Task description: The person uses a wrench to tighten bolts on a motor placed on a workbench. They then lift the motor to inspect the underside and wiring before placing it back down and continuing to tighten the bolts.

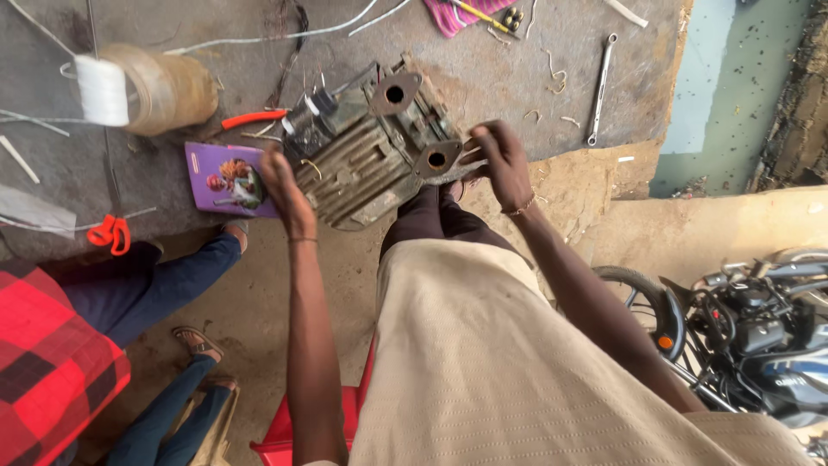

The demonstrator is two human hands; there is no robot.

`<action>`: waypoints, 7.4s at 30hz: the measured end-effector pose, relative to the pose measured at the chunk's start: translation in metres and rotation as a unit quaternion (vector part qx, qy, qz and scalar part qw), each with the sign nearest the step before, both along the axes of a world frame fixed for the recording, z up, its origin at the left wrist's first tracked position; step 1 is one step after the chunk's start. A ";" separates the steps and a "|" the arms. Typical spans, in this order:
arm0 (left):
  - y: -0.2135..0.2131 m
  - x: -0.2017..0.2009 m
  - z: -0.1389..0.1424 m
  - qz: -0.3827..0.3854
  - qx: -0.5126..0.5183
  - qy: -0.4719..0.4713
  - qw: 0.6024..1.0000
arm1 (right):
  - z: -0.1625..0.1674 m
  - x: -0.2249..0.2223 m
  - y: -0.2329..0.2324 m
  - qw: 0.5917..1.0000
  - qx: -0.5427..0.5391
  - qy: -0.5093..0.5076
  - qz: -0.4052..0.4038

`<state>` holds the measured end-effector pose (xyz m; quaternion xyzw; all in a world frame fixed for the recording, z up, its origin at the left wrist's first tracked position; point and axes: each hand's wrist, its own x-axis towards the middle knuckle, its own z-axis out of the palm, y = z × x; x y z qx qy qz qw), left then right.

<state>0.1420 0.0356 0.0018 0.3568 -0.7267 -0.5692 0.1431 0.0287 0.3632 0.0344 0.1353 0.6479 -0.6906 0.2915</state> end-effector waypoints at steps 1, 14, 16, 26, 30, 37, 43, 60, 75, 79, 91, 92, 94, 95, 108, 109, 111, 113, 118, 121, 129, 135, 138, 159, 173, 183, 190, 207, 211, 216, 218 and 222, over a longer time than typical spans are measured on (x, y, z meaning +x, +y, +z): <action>0.002 0.001 -0.007 -0.008 0.015 0.004 1.000 | 0.008 -0.007 -0.007 0.991 0.080 0.026 0.103; 0.003 0.007 -0.033 -0.016 0.137 0.094 0.986 | -0.002 -0.045 -0.016 0.902 0.217 0.116 0.355; 0.007 0.006 -0.033 -0.011 0.132 0.076 0.988 | -0.001 -0.053 -0.012 0.901 0.203 0.113 0.367; 0.093 -0.057 -0.040 -0.040 0.072 0.073 0.994 | 0.000 -0.095 0.070 0.942 0.156 0.060 0.291; 0.137 -0.102 -0.035 -0.034 0.083 0.073 0.993 | -0.002 -0.114 0.113 0.955 0.162 0.078 0.235; 0.166 -0.166 -0.020 -0.066 0.019 0.045 0.997 | -0.020 -0.084 0.160 0.988 -0.040 -0.016 -0.149; 0.160 -0.176 0.006 -0.115 -0.062 -0.008 0.991 | -0.031 -0.039 0.104 0.932 -0.129 -0.228 -0.251; 0.186 -0.202 0.094 -0.007 -0.167 -0.050 0.985 | -0.024 -0.053 0.080 0.925 -0.242 -0.162 -0.244; 0.199 -0.204 0.127 -0.007 -0.176 -0.092 0.980 | -0.020 -0.051 0.078 0.923 -0.229 -0.166 -0.262; 0.202 -0.203 0.131 -0.006 -0.193 -0.077 0.978 | -0.013 -0.051 0.077 0.907 -0.255 -0.186 -0.278; 0.201 -0.198 0.144 0.000 -0.185 -0.089 0.979 | 0.017 -0.053 0.075 0.930 -0.194 -0.179 -0.256; 0.201 -0.198 0.144 -0.002 -0.183 -0.096 0.978 | 0.020 -0.053 0.075 0.933 -0.188 -0.178 -0.249; 0.201 -0.197 0.144 0.002 -0.185 -0.087 0.979 | 0.025 -0.054 0.075 0.941 -0.177 -0.173 -0.232; 0.201 -0.197 0.145 0.005 -0.186 -0.083 0.979 | 0.027 -0.054 0.075 0.931 -0.200 -0.192 -0.239; 0.197 -0.199 0.138 -0.001 -0.187 -0.085 0.979 | 0.024 -0.055 0.073 0.917 -0.229 -0.206 -0.252; 0.197 -0.199 0.137 -0.001 -0.186 -0.087 0.979 | 0.021 -0.055 0.074 0.923 -0.232 -0.185 -0.244; 0.197 -0.199 0.136 -0.002 -0.184 -0.090 0.979 | 0.014 -0.055 0.076 0.926 -0.211 -0.185 -0.252; 0.197 -0.199 0.136 -0.002 -0.185 -0.091 0.978 | 0.008 -0.055 0.077 0.918 -0.215 -0.206 -0.263; 0.197 -0.200 0.136 -0.007 -0.177 -0.090 0.980 | -0.003 -0.056 0.081 0.919 -0.226 -0.195 -0.256; 0.198 -0.200 0.136 -0.009 -0.177 -0.093 0.980 | -0.005 -0.056 0.082 0.925 -0.197 -0.195 -0.260; 0.198 -0.200 0.138 -0.003 -0.188 -0.085 0.978 | -0.002 -0.054 0.081 0.930 -0.198 -0.190 -0.243; 0.198 -0.200 0.141 -0.007 -0.183 -0.090 0.979 | 0.002 -0.054 0.081 0.921 -0.209 -0.211 -0.254; 0.199 -0.200 0.143 -0.007 -0.177 -0.093 0.980 | 0.004 -0.054 0.081 0.927 -0.198 -0.205 -0.244; 0.199 -0.200 0.149 -0.011 -0.179 -0.091 0.980 | 0.001 -0.053 0.079 0.922 -0.215 -0.214 -0.242; 0.200 -0.201 0.148 -0.009 -0.183 -0.087 0.979 | -0.001 -0.052 0.080 0.928 -0.233 -0.159 -0.242; 0.201 -0.200 0.148 -0.017 -0.189 -0.086 0.978 | 0.022 -0.057 0.078 0.932 -0.212 -0.171 -0.241; 0.201 -0.200 0.148 -0.017 -0.192 -0.084 0.978 | 0.043 -0.058 0.074 0.946 -0.178 -0.180 -0.204; 0.201 -0.200 0.145 -0.012 -0.192 -0.082 0.978 | 0.004 -0.055 0.085 0.940 -0.192 -0.193 -0.204; 0.200 -0.200 0.144 -0.014 -0.188 -0.088 0.978 | 0.003 -0.055 0.083 0.942 -0.177 -0.184 -0.216; 0.199 -0.200 0.146 -0.014 -0.191 -0.092 0.977 | 0.000 -0.055 0.083 0.934 -0.207 -0.196 -0.216; 0.199 -0.200 0.146 -0.015 -0.193 -0.090 0.977 | -0.001 -0.055 0.083 0.931 -0.217 -0.196 -0.217; 0.199 -0.200 0.146 -0.013 -0.185 -0.097 0.978 | -0.001 -0.056 0.082 0.944 -0.172 -0.176 -0.221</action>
